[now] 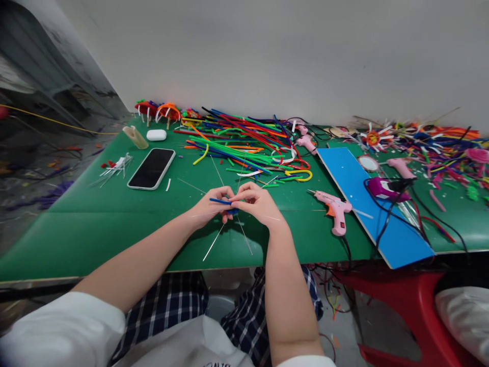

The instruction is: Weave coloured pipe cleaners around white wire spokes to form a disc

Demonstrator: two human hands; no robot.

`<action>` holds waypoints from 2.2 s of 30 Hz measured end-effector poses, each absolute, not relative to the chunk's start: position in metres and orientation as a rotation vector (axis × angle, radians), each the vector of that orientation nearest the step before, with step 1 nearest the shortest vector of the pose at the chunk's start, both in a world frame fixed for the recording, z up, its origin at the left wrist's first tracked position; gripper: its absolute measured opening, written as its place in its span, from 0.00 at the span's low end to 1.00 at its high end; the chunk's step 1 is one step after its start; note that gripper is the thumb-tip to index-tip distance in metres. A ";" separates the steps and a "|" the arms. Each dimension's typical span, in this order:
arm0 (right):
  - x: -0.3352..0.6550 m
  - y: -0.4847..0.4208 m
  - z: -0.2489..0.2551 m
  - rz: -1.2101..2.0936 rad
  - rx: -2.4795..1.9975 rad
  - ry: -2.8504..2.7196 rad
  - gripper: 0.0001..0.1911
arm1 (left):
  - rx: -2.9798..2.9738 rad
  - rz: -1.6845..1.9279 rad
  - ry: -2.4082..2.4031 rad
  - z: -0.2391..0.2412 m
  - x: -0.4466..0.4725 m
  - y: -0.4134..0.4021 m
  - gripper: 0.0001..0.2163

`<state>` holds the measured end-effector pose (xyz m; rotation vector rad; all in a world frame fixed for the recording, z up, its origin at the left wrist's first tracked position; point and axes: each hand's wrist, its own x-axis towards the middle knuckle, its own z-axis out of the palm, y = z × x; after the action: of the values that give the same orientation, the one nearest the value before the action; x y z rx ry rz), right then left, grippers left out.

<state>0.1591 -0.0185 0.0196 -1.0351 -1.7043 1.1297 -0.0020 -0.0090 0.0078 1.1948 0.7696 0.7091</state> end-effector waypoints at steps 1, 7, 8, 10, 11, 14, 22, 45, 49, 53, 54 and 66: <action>0.159 -0.019 0.020 1.127 -1.039 -1.709 0.06 | 1.192 0.707 0.772 0.008 -0.002 -0.009 0.13; 0.156 -0.021 0.022 1.142 -1.064 -1.657 0.05 | 1.175 0.718 0.766 0.007 0.000 -0.008 0.13; 0.156 -0.021 0.022 1.156 -1.060 -1.642 0.06 | 1.176 0.724 0.767 0.007 0.000 -0.008 0.13; 0.155 -0.021 0.022 1.188 -1.047 -1.598 0.06 | 1.178 0.743 0.775 0.007 0.000 -0.008 0.13; 0.155 -0.021 0.022 1.208 -1.043 -1.571 0.06 | 1.179 0.753 0.780 0.008 0.001 -0.008 0.13; 0.155 -0.019 0.021 1.274 -1.066 -1.494 0.06 | 1.185 0.775 0.789 0.011 0.002 -0.010 0.12; 0.155 -0.016 0.016 1.300 -1.083 -1.406 0.05 | 1.212 0.824 0.796 0.013 0.003 -0.012 0.11; 0.161 -0.023 0.022 1.357 -0.902 -1.290 0.06 | 0.982 0.618 0.637 0.013 -0.006 -0.007 0.10; 0.159 -0.024 0.021 1.414 -0.908 -1.370 0.12 | 0.942 0.603 0.625 0.013 -0.007 -0.007 0.10; 0.159 -0.023 0.019 1.427 -0.892 -1.488 0.10 | 0.926 0.604 0.628 0.015 -0.007 -0.007 0.10; 0.159 -0.023 0.019 1.423 -0.893 -1.510 0.10 | 0.923 0.604 0.621 0.015 -0.008 -0.007 0.10; 0.157 -0.024 0.024 1.251 -0.990 -1.612 0.08 | 0.928 0.647 0.628 0.017 -0.008 -0.007 0.09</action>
<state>0.1573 -0.0237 0.0241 -0.9899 -1.6117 1.2513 -0.0083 -0.0065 0.0166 0.9279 0.6278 0.6474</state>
